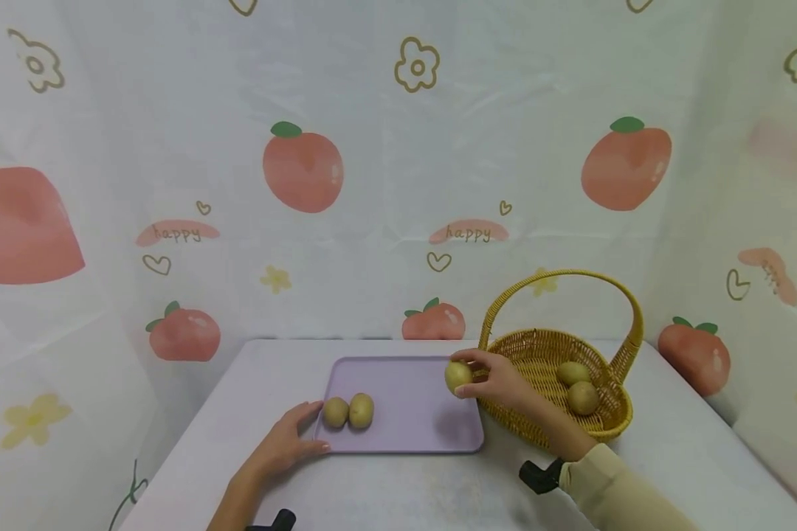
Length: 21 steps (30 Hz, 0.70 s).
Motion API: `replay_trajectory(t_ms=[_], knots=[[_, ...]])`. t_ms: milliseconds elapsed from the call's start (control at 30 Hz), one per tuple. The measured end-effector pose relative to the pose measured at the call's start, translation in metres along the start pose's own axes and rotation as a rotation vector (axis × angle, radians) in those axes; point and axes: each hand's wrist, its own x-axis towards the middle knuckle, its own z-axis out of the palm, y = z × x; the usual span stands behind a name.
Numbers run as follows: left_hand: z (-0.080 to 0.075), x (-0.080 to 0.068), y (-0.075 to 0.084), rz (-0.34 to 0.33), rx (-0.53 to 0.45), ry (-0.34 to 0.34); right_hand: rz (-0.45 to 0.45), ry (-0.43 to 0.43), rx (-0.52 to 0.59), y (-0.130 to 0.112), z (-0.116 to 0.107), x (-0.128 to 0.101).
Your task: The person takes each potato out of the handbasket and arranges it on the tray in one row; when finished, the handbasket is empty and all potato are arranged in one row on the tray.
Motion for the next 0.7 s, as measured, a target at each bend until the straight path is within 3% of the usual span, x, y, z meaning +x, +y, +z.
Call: replay_trajectory(t_ms=[500,700], knots=[[0.001,0.002,-0.003,0.001,0.001,0.009,-0.015,-0.041,-0.001,0.024,0.088,0.041],[0.001,0.002,-0.003,0.016,-0.004,0.006,0.025,-0.055,-0.044,0.027,0.113,0.05]])
